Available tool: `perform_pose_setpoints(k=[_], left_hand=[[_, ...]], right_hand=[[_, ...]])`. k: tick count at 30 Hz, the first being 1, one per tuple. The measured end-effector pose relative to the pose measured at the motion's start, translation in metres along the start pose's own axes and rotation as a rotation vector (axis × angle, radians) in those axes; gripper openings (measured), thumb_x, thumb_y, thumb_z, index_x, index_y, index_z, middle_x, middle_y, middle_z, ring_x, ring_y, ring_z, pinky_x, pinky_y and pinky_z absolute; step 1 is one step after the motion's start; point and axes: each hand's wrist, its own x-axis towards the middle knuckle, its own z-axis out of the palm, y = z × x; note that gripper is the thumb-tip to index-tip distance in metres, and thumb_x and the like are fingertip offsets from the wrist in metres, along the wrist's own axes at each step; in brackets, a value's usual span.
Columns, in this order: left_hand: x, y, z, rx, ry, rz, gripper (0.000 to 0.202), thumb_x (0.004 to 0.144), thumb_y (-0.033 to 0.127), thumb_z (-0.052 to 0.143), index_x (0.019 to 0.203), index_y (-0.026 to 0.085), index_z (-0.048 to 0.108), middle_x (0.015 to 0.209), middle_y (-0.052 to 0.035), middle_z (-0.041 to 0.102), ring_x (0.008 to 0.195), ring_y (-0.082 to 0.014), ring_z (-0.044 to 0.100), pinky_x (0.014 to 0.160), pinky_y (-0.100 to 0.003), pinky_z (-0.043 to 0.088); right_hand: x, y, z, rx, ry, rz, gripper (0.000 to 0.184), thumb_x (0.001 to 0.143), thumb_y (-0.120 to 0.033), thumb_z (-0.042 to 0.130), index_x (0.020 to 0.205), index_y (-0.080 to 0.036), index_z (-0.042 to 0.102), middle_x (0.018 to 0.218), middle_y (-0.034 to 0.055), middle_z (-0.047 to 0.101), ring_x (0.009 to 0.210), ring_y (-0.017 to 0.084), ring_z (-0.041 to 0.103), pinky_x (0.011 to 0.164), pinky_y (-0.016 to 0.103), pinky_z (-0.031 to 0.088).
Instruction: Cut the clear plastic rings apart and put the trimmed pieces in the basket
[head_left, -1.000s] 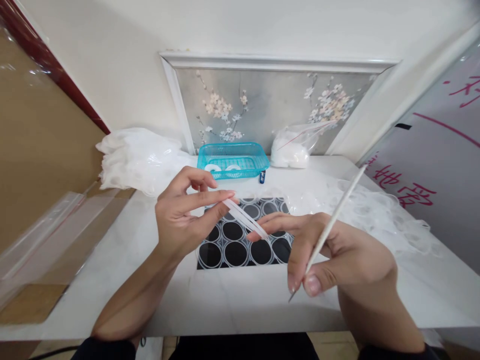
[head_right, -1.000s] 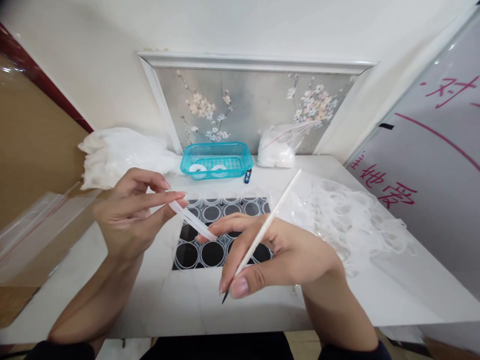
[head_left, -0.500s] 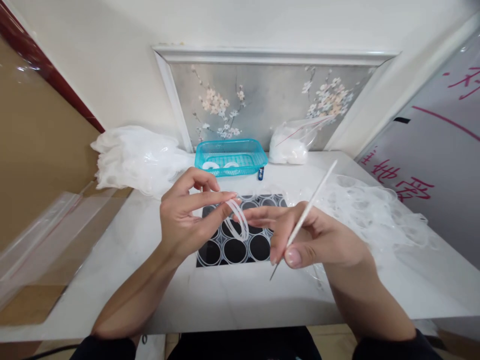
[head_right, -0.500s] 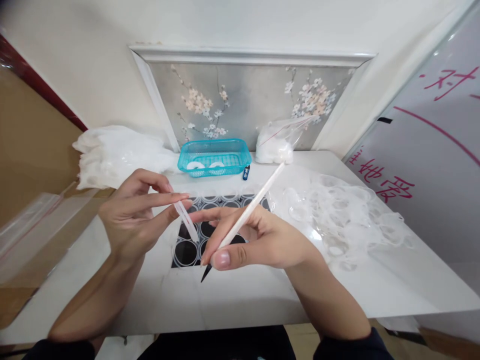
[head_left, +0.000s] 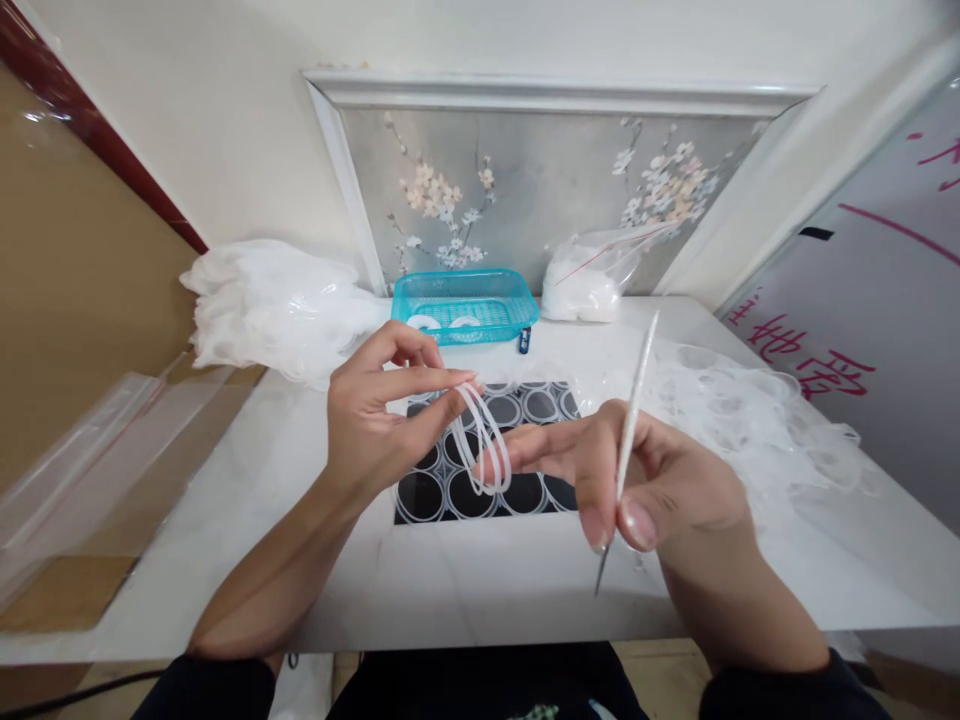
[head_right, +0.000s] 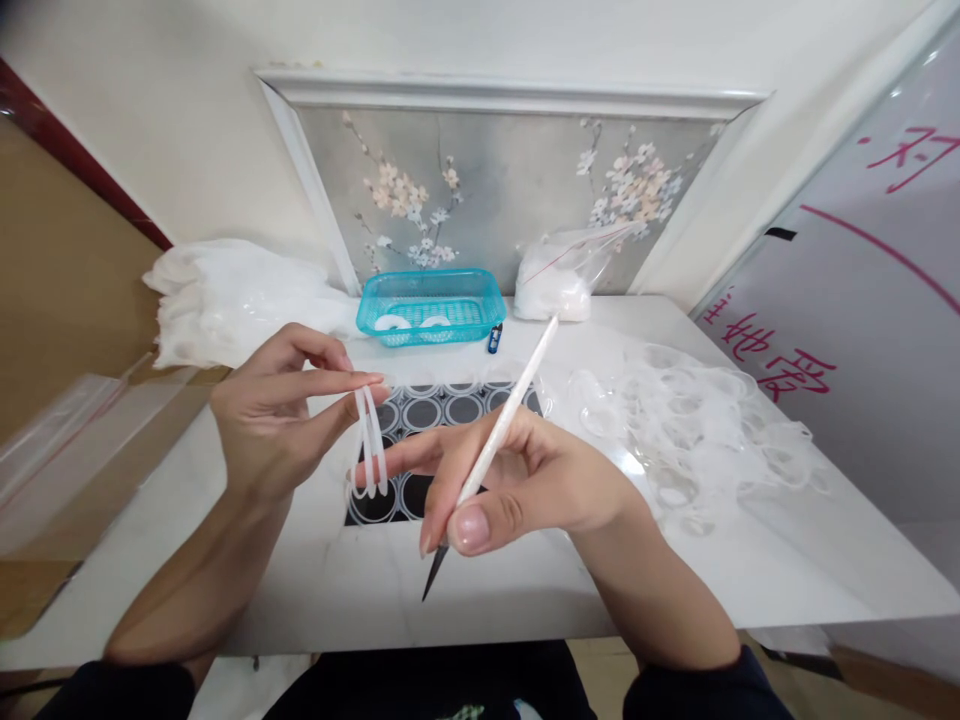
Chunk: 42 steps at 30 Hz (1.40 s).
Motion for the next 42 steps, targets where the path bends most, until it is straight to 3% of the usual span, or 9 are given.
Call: perform_pose_setpoints(k=[12, 19, 25, 29, 33, 37, 42], left_hand=[[0.000, 0.000, 0.001, -0.015, -0.024, -0.031, 0.012, 0.076, 0.019, 0.075, 0.079, 0.030, 0.076, 0.075, 0.0015, 0.059, 0.065, -0.0112, 0.051, 0.055, -0.029, 0.041], [0.000, -0.002, 0.001, -0.029, -0.025, -0.026, 0.015, 0.075, 0.017, 0.077, 0.080, 0.031, 0.076, 0.075, 0.0021, 0.058, 0.065, -0.0105, 0.051, 0.055, -0.028, 0.041], [0.000, -0.003, 0.001, -0.016, -0.028, -0.052, 0.011, 0.074, 0.022, 0.078, 0.078, 0.032, 0.076, 0.075, 0.0023, 0.058, 0.064, -0.0105, 0.050, 0.054, -0.028, 0.040], [0.001, -0.003, -0.001, -0.055, -0.039, -0.048, 0.015, 0.072, 0.017, 0.078, 0.077, 0.031, 0.076, 0.074, 0.0027, 0.058, 0.065, -0.0103, 0.051, 0.054, -0.027, 0.039], [0.004, 0.002, -0.013, -0.188, -0.110, -0.140, 0.014, 0.069, 0.015, 0.080, 0.071, 0.028, 0.075, 0.070, 0.0026, 0.056, 0.063, -0.0108, 0.050, 0.055, -0.027, 0.039], [0.005, 0.016, -0.031, -0.272, -0.179, -0.274, 0.013, 0.068, 0.016, 0.080, 0.064, 0.024, 0.072, 0.066, 0.0017, 0.054, 0.063, -0.0124, 0.050, 0.054, -0.028, 0.038], [0.005, 0.029, -0.044, -0.326, -0.389, -0.379, 0.015, 0.068, 0.014, 0.078, 0.059, 0.022, 0.068, 0.063, 0.0021, 0.051, 0.059, -0.0116, 0.048, 0.053, -0.029, 0.037]], right_hand=[[-0.002, 0.002, 0.001, 0.044, 0.023, -0.022, 0.011, 0.079, -0.033, 0.072, 0.079, -0.022, 0.072, 0.095, 0.0063, 0.073, 0.118, 0.025, 0.058, 0.109, 0.049, 0.033], [-0.001, 0.000, 0.003, 0.078, -0.009, -0.060, 0.012, 0.079, -0.031, 0.072, 0.079, -0.020, 0.075, 0.123, 0.0095, 0.067, 0.121, 0.025, 0.057, 0.110, 0.044, 0.033], [-0.002, -0.001, 0.007, 0.071, 0.014, -0.048, 0.013, 0.080, -0.032, 0.072, 0.083, -0.021, 0.077, 0.125, 0.0099, 0.066, 0.122, 0.026, 0.056, 0.110, 0.044, 0.032], [-0.004, -0.004, 0.001, 0.070, -0.027, -0.044, 0.014, 0.081, -0.033, 0.071, 0.090, -0.024, 0.077, 0.125, 0.0075, 0.066, 0.120, 0.023, 0.056, 0.111, 0.043, 0.033], [-0.006, -0.009, -0.010, 0.193, -0.063, 0.008, 0.018, 0.086, -0.043, 0.063, 0.094, -0.032, 0.075, 0.126, 0.0020, 0.065, 0.125, 0.019, 0.053, 0.110, 0.041, 0.035], [-0.005, -0.010, -0.016, 0.362, 0.041, 0.075, 0.015, 0.088, -0.043, 0.060, 0.089, -0.034, 0.072, 0.121, -0.0050, 0.067, 0.123, 0.013, 0.054, 0.108, 0.033, 0.039], [-0.002, -0.004, -0.013, 0.435, 0.132, 0.146, 0.011, 0.086, -0.044, 0.061, 0.084, -0.036, 0.068, 0.108, -0.0102, 0.068, 0.115, 0.013, 0.060, 0.103, 0.037, 0.043]])
